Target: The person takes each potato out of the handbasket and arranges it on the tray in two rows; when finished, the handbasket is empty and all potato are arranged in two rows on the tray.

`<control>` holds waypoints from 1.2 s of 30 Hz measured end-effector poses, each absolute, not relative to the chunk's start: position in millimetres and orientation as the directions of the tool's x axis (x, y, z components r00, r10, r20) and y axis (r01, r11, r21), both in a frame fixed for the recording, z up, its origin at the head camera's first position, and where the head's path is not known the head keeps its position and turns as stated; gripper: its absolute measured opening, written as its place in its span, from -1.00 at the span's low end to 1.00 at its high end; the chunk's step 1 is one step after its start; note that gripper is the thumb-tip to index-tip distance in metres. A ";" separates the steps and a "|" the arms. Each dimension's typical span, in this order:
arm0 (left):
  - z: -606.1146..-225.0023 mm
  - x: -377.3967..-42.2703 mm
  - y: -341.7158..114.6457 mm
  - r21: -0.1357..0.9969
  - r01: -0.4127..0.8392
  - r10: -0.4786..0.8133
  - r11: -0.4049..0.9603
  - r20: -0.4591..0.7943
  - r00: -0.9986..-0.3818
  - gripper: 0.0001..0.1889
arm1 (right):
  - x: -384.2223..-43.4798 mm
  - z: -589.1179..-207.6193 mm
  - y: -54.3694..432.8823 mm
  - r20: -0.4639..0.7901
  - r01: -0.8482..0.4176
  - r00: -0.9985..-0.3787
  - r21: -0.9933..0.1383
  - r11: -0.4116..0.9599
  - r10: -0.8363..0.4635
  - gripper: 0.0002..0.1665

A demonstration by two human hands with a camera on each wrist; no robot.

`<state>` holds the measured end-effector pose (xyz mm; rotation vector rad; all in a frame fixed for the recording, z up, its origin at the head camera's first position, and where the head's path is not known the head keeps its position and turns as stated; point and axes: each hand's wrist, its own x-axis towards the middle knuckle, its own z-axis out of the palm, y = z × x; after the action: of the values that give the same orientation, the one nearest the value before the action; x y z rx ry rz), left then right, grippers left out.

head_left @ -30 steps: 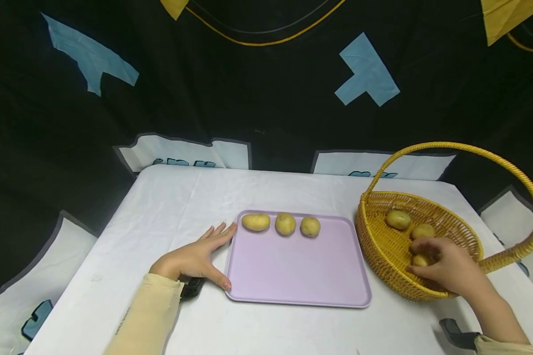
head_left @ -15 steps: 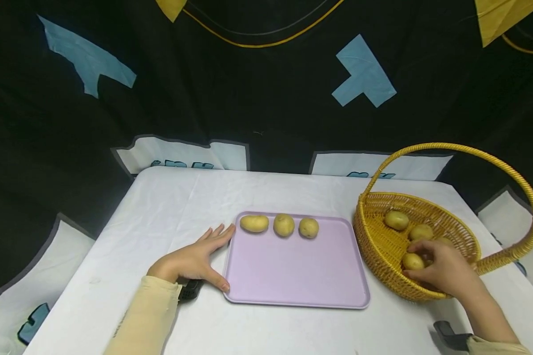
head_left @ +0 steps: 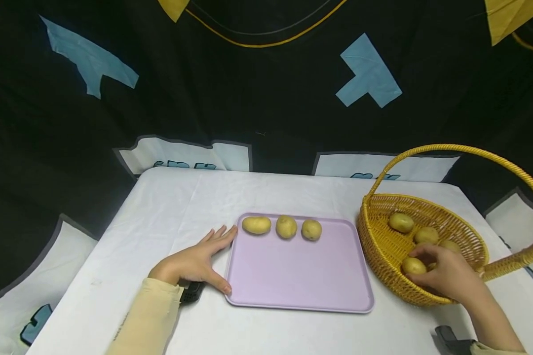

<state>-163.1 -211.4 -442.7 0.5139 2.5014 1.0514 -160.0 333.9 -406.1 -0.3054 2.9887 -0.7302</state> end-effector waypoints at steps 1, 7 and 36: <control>-442.7 -162.9 -211.4 0.736 0.181 0.466 0.652 -0.201 -0.862 0.46 | -160.1 -405.9 334.0 -0.003 -0.177 -0.980 -0.461 0.870 -0.201 -0.47; -440.8 -162.6 -211.7 0.725 0.182 0.463 0.664 -0.207 -0.862 0.47 | -159.8 -406.4 333.8 0.009 -0.181 -0.980 -0.470 0.864 -0.200 -0.49; -440.8 -163.5 -212.0 0.712 0.191 0.462 0.676 -0.208 -0.862 0.49 | -170.1 -364.2 276.9 -0.130 0.159 -0.987 -0.711 0.685 0.094 -0.11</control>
<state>-163.5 -212.0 -440.8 0.5125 2.5184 1.0097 -170.1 276.9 -364.2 0.2115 2.8075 -1.1961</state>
